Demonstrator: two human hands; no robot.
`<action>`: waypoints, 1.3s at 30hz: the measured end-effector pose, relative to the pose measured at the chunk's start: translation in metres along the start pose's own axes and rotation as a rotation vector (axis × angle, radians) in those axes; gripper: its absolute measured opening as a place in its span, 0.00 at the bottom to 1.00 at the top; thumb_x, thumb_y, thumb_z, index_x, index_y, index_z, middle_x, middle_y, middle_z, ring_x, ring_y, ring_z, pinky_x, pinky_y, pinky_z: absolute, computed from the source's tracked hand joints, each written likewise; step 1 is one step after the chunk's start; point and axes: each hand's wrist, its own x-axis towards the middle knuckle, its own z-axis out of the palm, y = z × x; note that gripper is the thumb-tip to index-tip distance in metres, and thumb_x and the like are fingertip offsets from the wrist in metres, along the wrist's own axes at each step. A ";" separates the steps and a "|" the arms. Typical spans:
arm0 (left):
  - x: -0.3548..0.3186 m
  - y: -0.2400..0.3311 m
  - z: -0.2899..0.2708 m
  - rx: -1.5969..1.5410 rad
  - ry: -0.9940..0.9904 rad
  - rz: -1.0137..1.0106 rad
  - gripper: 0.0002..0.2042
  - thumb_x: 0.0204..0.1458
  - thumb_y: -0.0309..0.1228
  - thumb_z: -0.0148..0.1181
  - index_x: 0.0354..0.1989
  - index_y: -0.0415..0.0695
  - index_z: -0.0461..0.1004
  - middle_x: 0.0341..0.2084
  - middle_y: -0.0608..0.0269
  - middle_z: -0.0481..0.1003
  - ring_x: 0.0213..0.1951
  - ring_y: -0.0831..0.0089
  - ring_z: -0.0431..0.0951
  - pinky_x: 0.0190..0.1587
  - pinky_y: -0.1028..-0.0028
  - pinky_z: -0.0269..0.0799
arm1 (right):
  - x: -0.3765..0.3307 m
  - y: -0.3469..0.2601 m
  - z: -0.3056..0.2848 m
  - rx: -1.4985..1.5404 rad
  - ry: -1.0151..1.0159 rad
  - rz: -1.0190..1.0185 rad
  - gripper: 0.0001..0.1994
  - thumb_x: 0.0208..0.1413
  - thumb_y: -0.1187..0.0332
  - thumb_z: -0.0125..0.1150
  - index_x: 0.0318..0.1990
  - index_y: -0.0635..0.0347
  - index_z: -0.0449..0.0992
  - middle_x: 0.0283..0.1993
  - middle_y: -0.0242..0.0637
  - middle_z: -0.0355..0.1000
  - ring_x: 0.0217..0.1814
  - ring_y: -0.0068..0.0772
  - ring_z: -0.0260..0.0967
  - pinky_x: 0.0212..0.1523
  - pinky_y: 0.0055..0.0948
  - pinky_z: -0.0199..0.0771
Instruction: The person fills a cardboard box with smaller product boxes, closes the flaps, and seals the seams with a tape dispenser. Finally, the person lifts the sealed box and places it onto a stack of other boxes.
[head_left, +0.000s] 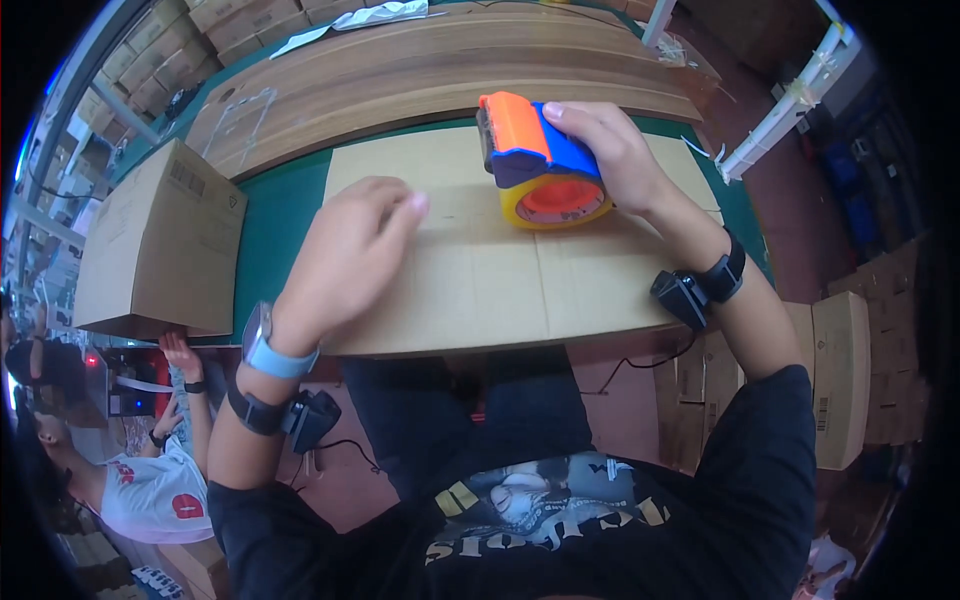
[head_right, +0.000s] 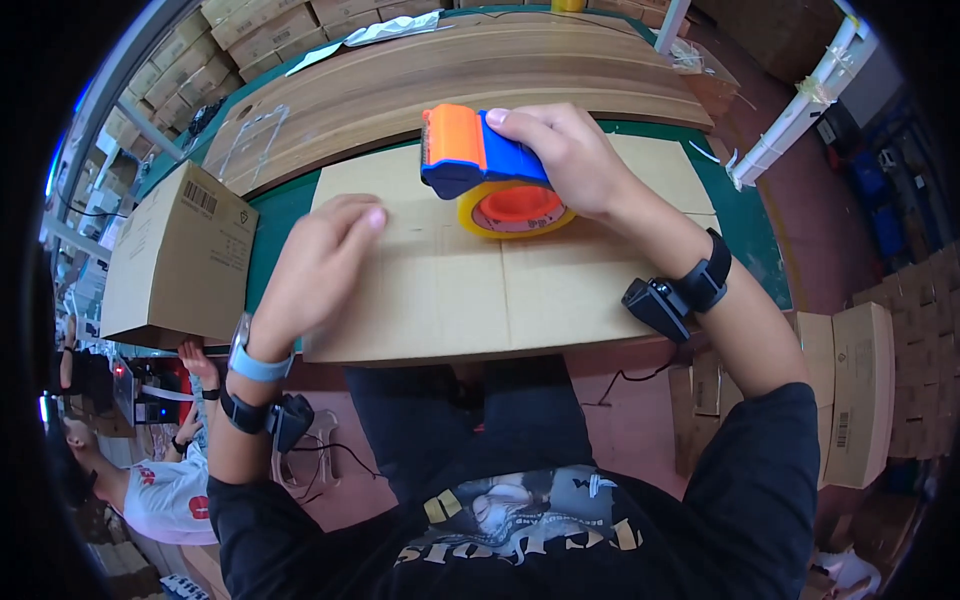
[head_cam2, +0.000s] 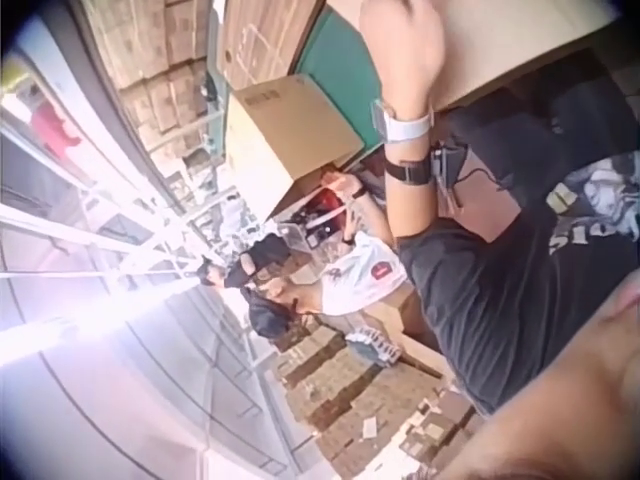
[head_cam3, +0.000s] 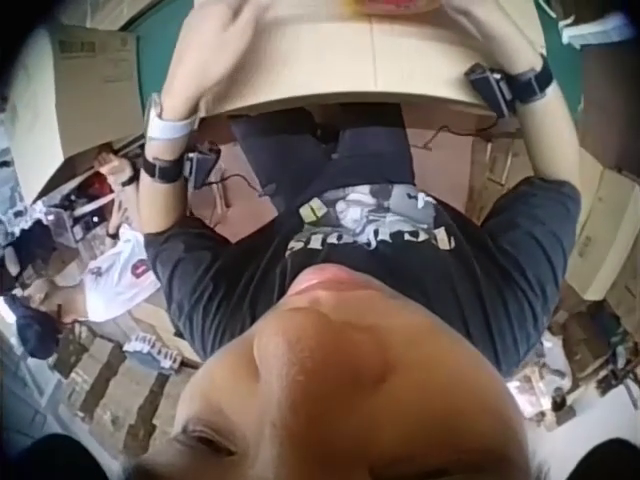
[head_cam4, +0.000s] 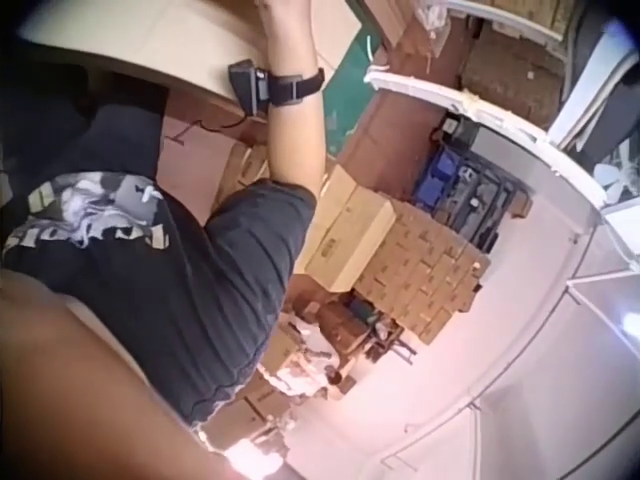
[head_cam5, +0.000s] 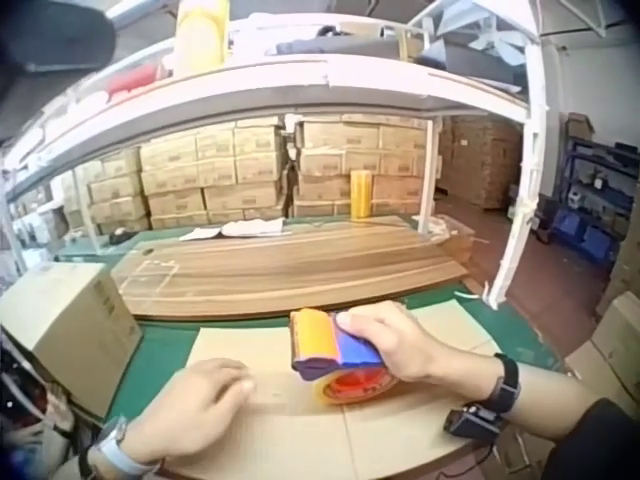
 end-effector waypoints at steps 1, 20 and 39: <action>0.011 0.002 0.001 0.001 0.008 -0.003 0.29 0.64 0.51 0.46 0.53 0.31 0.72 0.45 0.42 0.77 0.51 0.51 0.76 0.57 0.59 0.69 | 0.001 0.000 0.000 -0.032 -0.013 0.004 0.23 0.64 0.56 0.49 0.41 0.73 0.77 0.39 0.38 0.77 0.42 0.25 0.70 0.51 0.23 0.67; 0.049 0.019 0.023 -1.519 -0.209 -0.235 0.17 0.67 0.42 0.49 0.36 0.41 0.76 0.26 0.66 0.73 0.29 0.79 0.71 0.34 0.78 0.67 | 0.002 -0.001 -0.001 -0.106 -0.031 -0.051 0.23 0.66 0.56 0.45 0.42 0.73 0.77 0.40 0.41 0.77 0.44 0.26 0.71 0.52 0.25 0.68; -0.057 -0.116 -0.023 -1.038 0.063 -0.535 0.16 0.64 0.39 0.55 0.27 0.43 0.73 0.16 0.80 0.58 0.18 0.88 0.53 0.20 0.84 0.47 | 0.025 -0.063 0.045 -0.937 -0.286 0.000 0.30 0.63 0.46 0.48 0.31 0.71 0.78 0.25 0.47 0.72 0.28 0.36 0.69 0.34 0.33 0.69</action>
